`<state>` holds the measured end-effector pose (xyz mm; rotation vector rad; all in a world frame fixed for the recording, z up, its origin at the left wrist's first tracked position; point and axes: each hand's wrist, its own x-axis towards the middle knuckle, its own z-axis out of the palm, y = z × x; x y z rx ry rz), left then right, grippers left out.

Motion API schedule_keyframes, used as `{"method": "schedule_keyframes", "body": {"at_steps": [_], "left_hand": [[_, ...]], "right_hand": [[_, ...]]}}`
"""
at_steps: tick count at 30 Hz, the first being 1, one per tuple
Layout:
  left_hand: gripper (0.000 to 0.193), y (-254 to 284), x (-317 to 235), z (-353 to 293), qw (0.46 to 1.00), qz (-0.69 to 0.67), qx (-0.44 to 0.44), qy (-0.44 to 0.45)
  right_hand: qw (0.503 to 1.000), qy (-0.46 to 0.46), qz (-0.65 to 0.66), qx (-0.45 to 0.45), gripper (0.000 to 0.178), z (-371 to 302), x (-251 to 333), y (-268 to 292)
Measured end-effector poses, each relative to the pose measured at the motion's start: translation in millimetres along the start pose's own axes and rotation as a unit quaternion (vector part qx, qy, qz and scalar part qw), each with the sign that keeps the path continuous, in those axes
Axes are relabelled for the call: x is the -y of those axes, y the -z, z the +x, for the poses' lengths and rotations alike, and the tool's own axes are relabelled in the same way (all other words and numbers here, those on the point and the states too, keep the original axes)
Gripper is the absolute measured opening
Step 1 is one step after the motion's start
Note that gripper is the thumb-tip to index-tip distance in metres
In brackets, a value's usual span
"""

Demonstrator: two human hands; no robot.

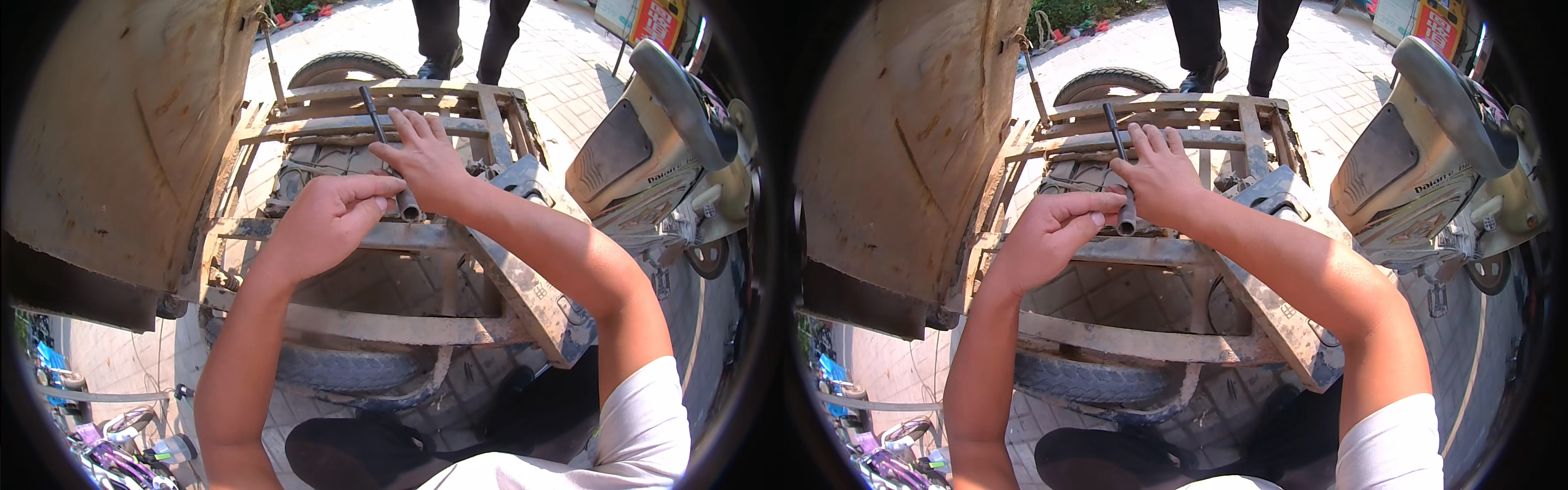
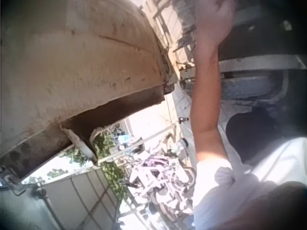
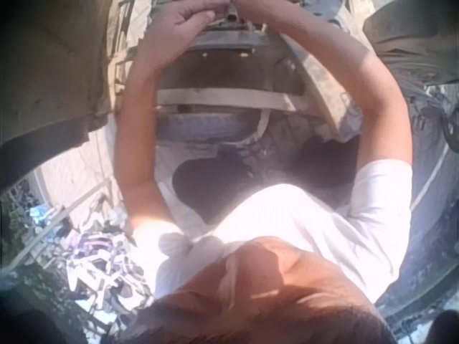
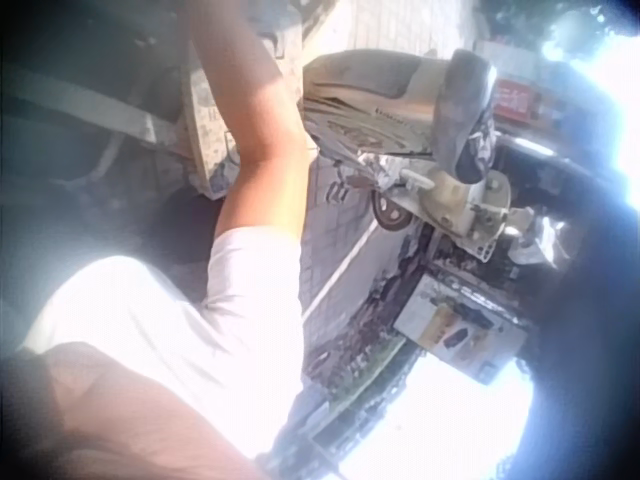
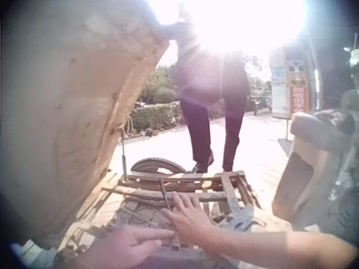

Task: The person retrieves a screwdriver from a cluttered workshop and returns to a scooter with an open battery compartment. They use the screwdriver to loosen and remove screws from the battery cover, then lift the cover to access the battery terminals. The person adjusts the battery connections and replaces the cover.

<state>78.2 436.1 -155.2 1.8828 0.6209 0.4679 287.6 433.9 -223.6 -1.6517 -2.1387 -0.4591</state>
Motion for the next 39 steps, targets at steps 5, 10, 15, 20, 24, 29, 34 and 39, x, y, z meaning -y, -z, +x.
{"method": "schedule_keyframes", "body": {"at_steps": [5, 10, 15, 20, 24, 29, 34, 39], "left_hand": [[0.034, 1.7, -2.0, -9.3, 0.999, -0.03, -0.004, -0.012], [0.031, 21.3, -0.1, -29.6, 0.983, -0.071, -0.162, -0.051], [0.033, 45.8, 5.7, -72.1, 0.958, -0.068, -0.273, -0.048], [0.034, 41.2, 23.1, -125.9, 0.972, 0.0, -0.23, 0.036], [0.034, 35.7, 34.1, -154.5, 0.959, 0.147, -0.22, 0.099], [0.034, 42.3, 32.4, -155.8, 0.955, 0.147, -0.244, 0.083], [0.039, 48.8, 19.1, -130.2, 0.963, 0.155, -0.212, 0.066], [0.052, 45.5, 21.7, -85.8, 0.963, 0.177, -0.201, 0.0]], "right_hand": [[0.867, -0.147, 0.471, 0.066, 0.051, -5.9, -3.3, -18.1], [0.535, -0.304, 0.784, 0.085, 0.059, 2.7, -10.6, -35.9], [0.509, -0.407, 0.757, 0.034, 0.055, 13.3, -12.4, -32.5], [0.487, -0.365, 0.792, 0.05, 0.054, 39.2, -1.1, -17.2], [0.455, -0.358, 0.816, -0.001, 0.047, 70.0, 25.2, -25.8], [0.496, -0.396, 0.773, -0.009, 0.043, 95.9, 58.1, -67.4], [0.546, -0.424, 0.722, -0.028, 0.042, 100.8, 65.5, -91.1], [0.576, -0.494, 0.643, -0.102, 0.048, 103.7, 80.2, -90.5]]}}
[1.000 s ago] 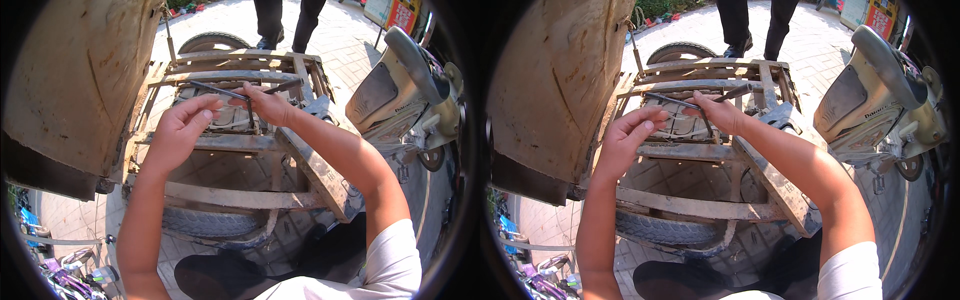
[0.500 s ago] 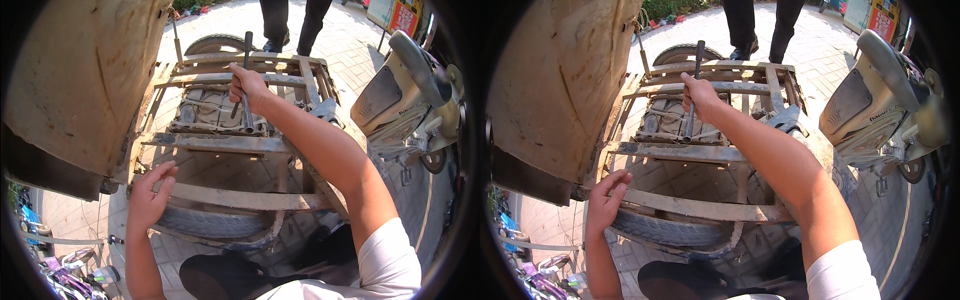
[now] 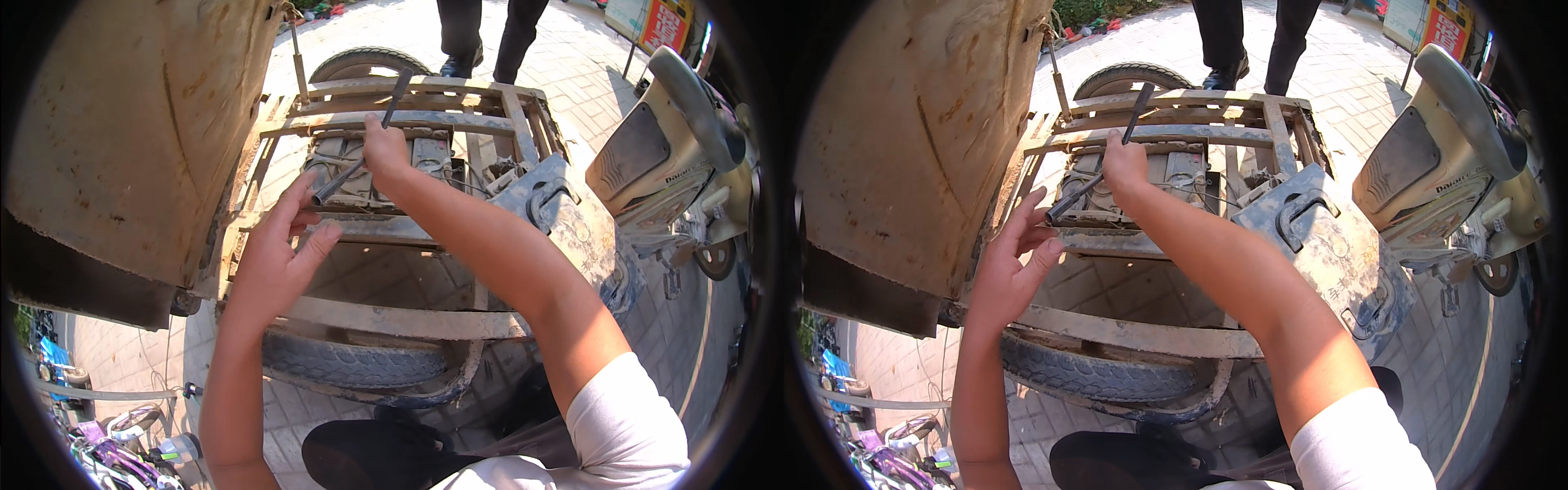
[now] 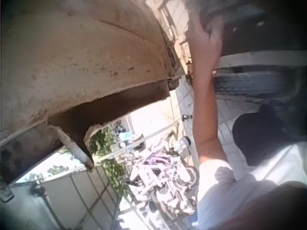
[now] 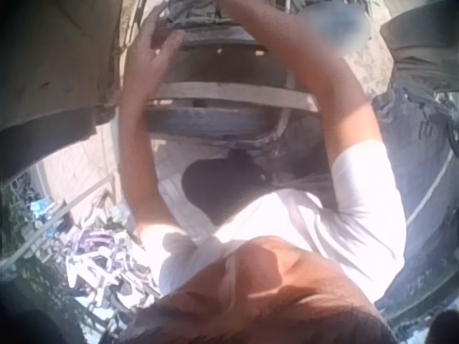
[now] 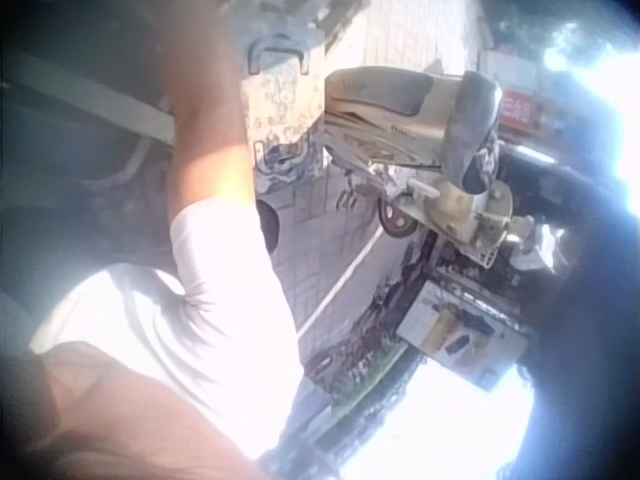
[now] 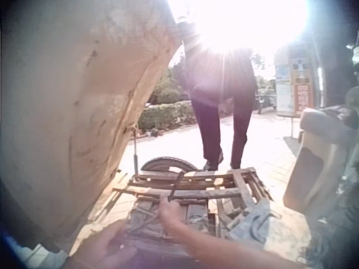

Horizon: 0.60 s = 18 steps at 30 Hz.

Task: The person retrieves a screwdriver from a cluttered workshop and returns to a scooter with an open battery compartment. They use the screwdriver to loosen and remove screws from the battery cover, then lift the cover to access the battery terminals. The person adjusts the battery connections and replaces the cover.

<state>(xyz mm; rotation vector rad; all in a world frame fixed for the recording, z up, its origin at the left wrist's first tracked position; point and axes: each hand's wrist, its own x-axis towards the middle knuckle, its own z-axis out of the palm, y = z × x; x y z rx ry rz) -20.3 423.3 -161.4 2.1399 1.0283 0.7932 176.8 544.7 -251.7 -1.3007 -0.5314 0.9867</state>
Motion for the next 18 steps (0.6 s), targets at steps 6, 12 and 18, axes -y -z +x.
{"method": "schedule_keyframes", "body": {"at_steps": [6, 12, 18], "left_hand": [[0.039, -5.9, 42.5, 68.3, 0.986, 0.158, -0.034, -0.047], [0.034, 11.4, 94.8, 119.3, 0.987, 0.149, -0.057, -0.034], [0.041, 3.9, 119.4, 155.6, 0.99, 0.125, -0.062, -0.022]], "right_hand": [[0.991, 0.009, 0.009, -0.13, 0.061, -7.0, 1.3, -15.9], [0.995, -0.071, 0.069, 0.029, 0.05, -11.7, 13.2, 1.4], [0.99, -0.09, 0.01, 0.104, 0.051, -32.1, 13.4, 24.6]]}}
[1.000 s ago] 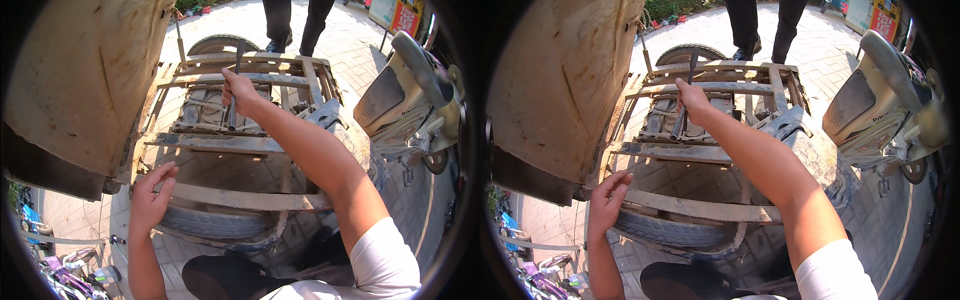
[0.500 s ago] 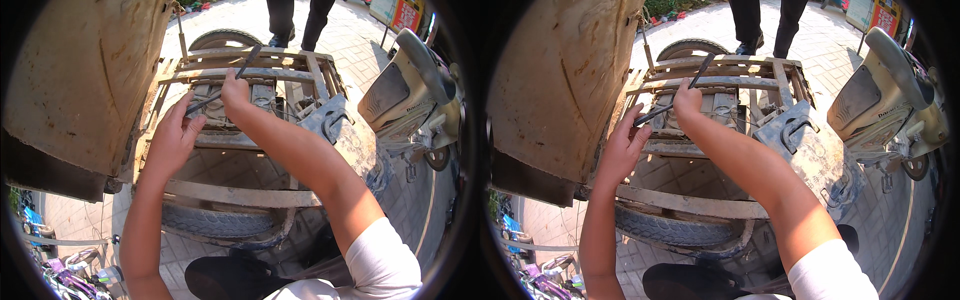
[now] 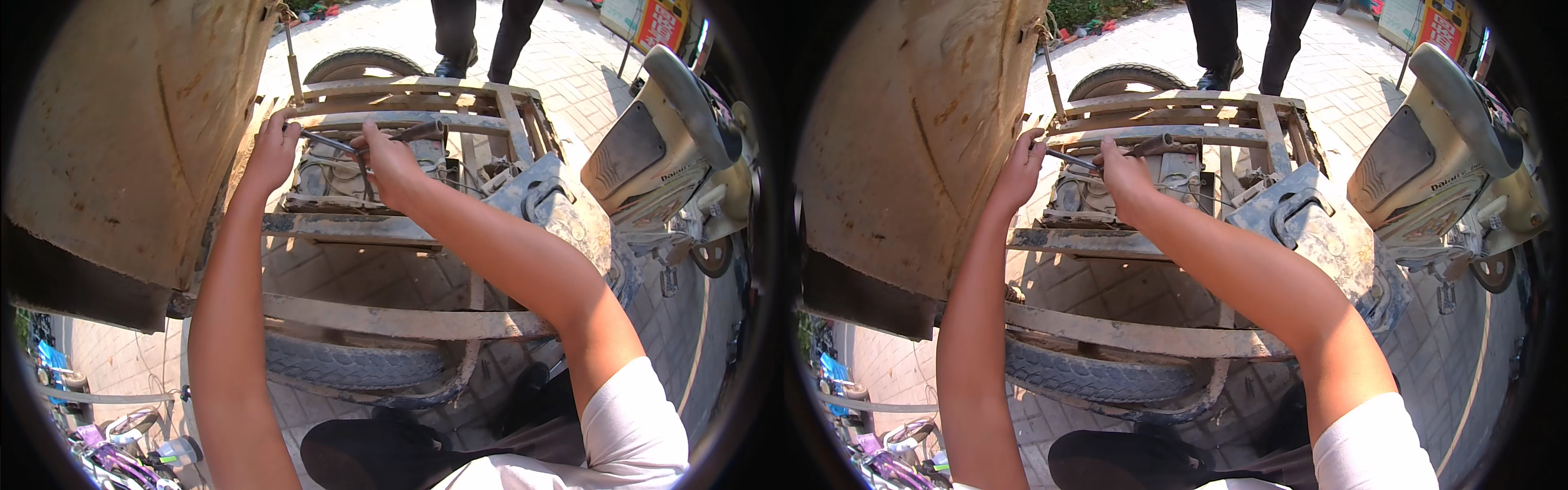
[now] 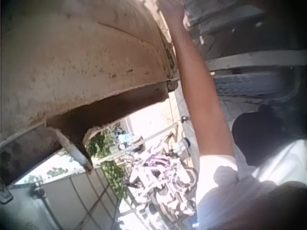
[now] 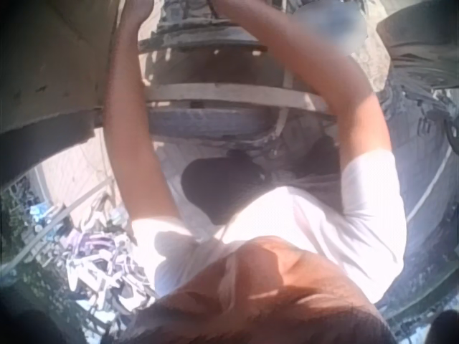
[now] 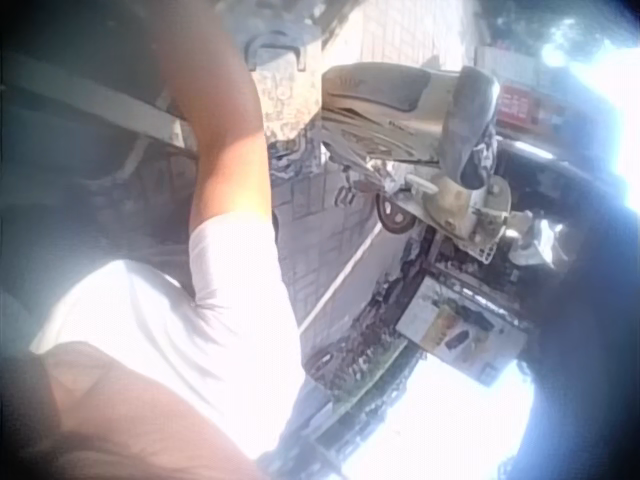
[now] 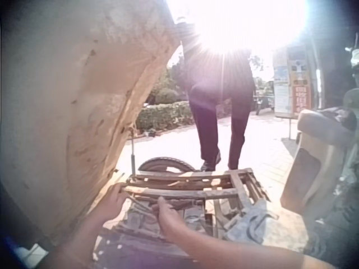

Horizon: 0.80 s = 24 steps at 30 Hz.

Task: The person retrieves a screwdriver from a cluttered workshop and returns to a scooter with an open battery compartment. They use the screwdriver to loosen and remove screws from the battery cover, then lift the cover to access the battery terminals. The person adjusts the battery connections and replaces the cover.

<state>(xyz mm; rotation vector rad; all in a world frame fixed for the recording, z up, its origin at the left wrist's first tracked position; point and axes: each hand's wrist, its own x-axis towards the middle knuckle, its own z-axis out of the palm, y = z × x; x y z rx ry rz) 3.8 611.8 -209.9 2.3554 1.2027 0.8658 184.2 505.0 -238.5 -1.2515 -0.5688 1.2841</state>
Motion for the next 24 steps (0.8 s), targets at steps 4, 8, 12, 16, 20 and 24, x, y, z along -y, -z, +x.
{"method": "schedule_keyframes", "body": {"at_steps": [4, 8, 12, 16, 20, 24], "left_hand": [[0.049, -8.9, 0.3, 18.6, 0.999, -0.043, 0.02, 0.018], [0.05, -15.4, -14.0, 30.9, 1.0, -0.024, 0.012, 0.007], [0.048, -10.4, -26.2, 29.5, 0.999, 0.032, 0.025, 0.004], [0.042, 18.5, -26.2, 1.2, 0.995, 0.081, 0.05, -0.006], [0.038, 34.9, -41.9, -32.1, 0.985, 0.162, 0.058, 0.007], [0.031, 32.2, -71.4, -78.9, 0.971, 0.217, 0.101, -0.016]], "right_hand": [[1.0, 0.015, 0.005, 0.008, 0.05, 3.0, 2.0, 4.5], [0.997, -0.065, 0.039, 0.001, 0.053, 21.2, 20.3, 16.0], [0.996, -0.073, 0.033, 0.048, 0.053, 18.6, 27.7, 34.2], [0.998, 0.026, 0.054, 0.034, 0.048, -3.4, 17.5, 33.2], [0.989, 0.115, 0.089, -0.017, 0.044, -6.7, 10.2, 16.3], [0.993, 0.1, 0.048, -0.033, 0.043, 20.0, 26.8, 17.7]]}}
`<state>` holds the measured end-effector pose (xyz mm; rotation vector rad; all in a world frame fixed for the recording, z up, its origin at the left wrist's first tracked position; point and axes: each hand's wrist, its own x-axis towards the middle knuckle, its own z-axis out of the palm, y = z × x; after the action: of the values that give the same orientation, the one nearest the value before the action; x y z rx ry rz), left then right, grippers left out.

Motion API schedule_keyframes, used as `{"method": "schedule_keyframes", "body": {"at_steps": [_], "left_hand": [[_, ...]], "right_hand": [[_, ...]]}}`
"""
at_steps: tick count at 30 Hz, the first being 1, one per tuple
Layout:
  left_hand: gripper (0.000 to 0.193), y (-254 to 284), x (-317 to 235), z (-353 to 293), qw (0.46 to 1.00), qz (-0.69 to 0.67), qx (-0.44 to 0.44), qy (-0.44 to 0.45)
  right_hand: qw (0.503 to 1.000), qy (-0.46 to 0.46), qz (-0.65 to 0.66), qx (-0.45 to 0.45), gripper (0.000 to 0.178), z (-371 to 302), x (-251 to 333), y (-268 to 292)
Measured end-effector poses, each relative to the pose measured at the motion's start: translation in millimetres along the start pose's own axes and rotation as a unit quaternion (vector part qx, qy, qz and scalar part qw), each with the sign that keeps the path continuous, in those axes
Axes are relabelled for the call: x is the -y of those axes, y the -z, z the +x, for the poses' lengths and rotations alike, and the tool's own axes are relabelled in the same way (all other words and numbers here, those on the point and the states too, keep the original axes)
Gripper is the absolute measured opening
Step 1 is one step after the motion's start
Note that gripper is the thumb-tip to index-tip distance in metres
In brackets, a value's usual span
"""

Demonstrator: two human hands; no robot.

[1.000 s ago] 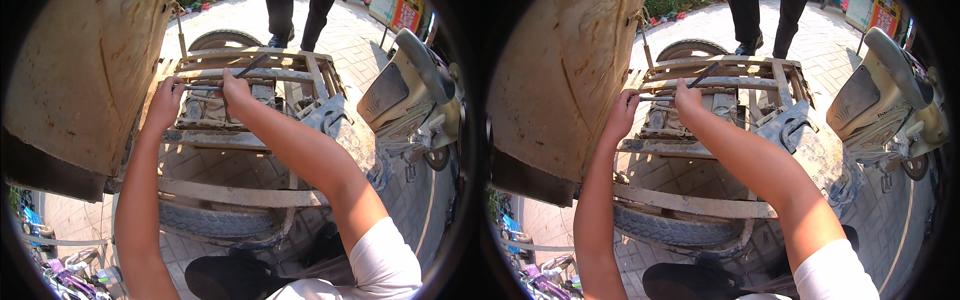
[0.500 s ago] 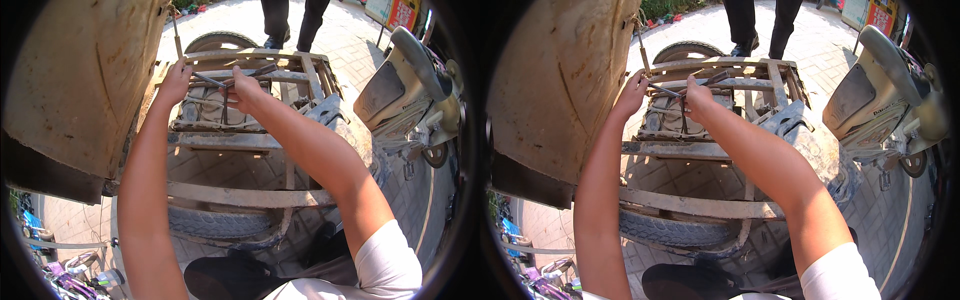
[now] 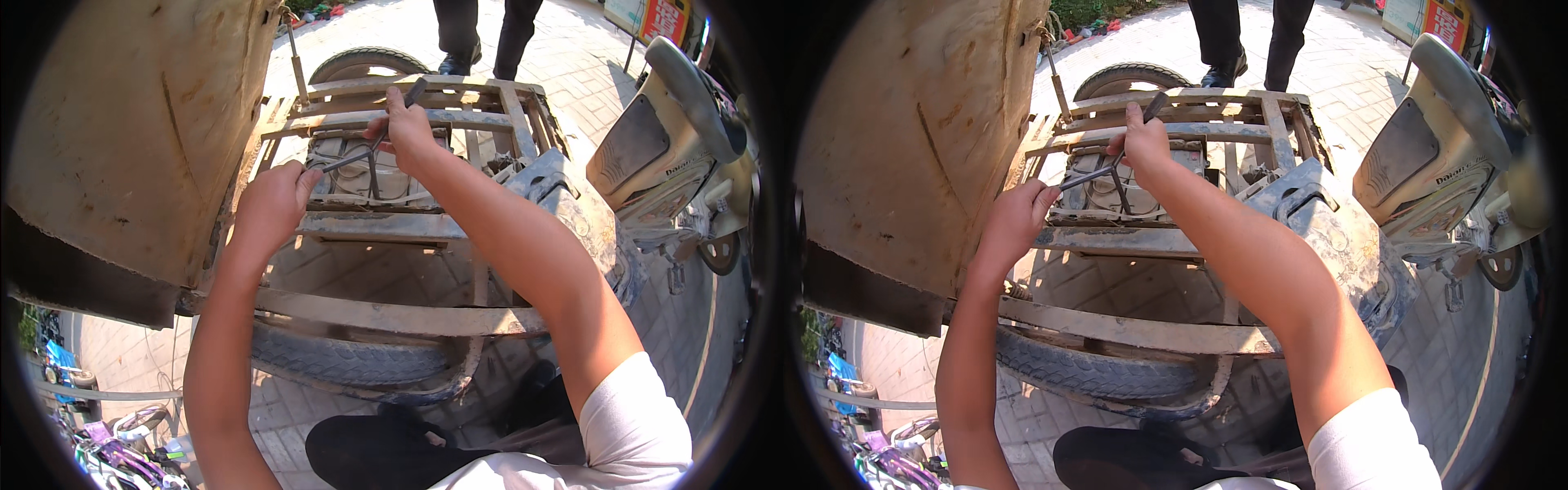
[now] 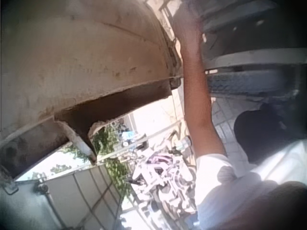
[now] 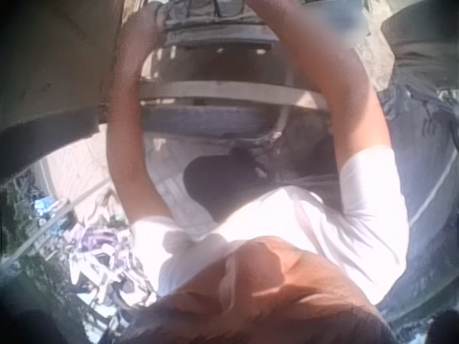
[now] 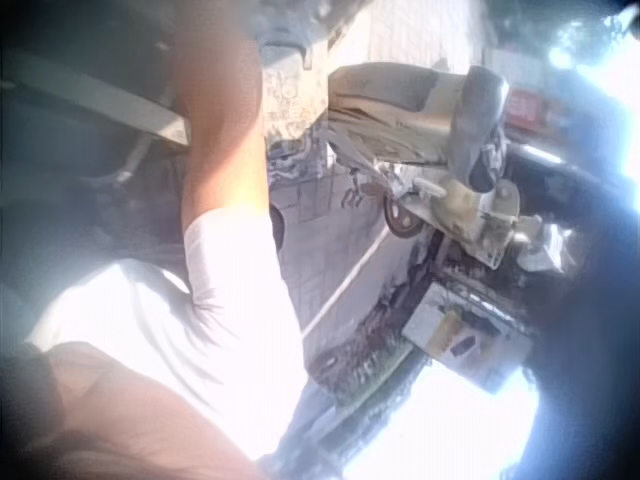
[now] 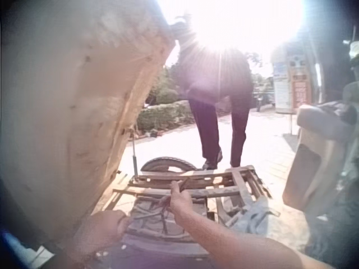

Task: The person retrieves a screwdriver from a cluttered workshop and returns to a scooter with an open battery compartment. They use the screwdriver to loosen and remove screws from the battery cover, then lift the cover to access the battery terminals. The person adjusts the battery connections and replaces the cover.

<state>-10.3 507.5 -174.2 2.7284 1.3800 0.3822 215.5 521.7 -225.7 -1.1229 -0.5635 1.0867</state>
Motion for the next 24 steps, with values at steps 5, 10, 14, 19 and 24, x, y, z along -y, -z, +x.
{"method": "schedule_keyframes", "body": {"at_steps": [5, 10, 14, 19, 24], "left_hand": [[0.028, 8.1, -50.4, -13.9, 0.998, -0.046, -0.031, -0.007], [0.027, -24.7, -124.2, -32.6, 0.979, -0.108, 0.103, -0.136], [0.027, -28.8, -73.4, -21.6, 0.942, -0.056, 0.292, -0.155], [0.027, -44.4, 17.4, 10.9, 0.98, 0.048, 0.19, -0.043], [0.043, -73.7, 35.3, 30.5, 0.98, -0.023, 0.166, -0.11]], "right_hand": [[0.976, -0.024, -0.216, 0.015, 0.055, 19.1, 16.8, 0.4], [0.78, 0.055, -0.551, 0.292, 0.049, 1.2, 27.3, -38.7], [0.568, 0.119, -0.728, 0.365, 0.029, -18.0, 33.4, -43.8], [0.407, 0.14, -0.82, 0.377, 0.022, -31.6, 40.1, -33.6], [0.407, 0.294, -0.802, 0.324, 0.015, -19.7, 47.1, -24.9]]}}
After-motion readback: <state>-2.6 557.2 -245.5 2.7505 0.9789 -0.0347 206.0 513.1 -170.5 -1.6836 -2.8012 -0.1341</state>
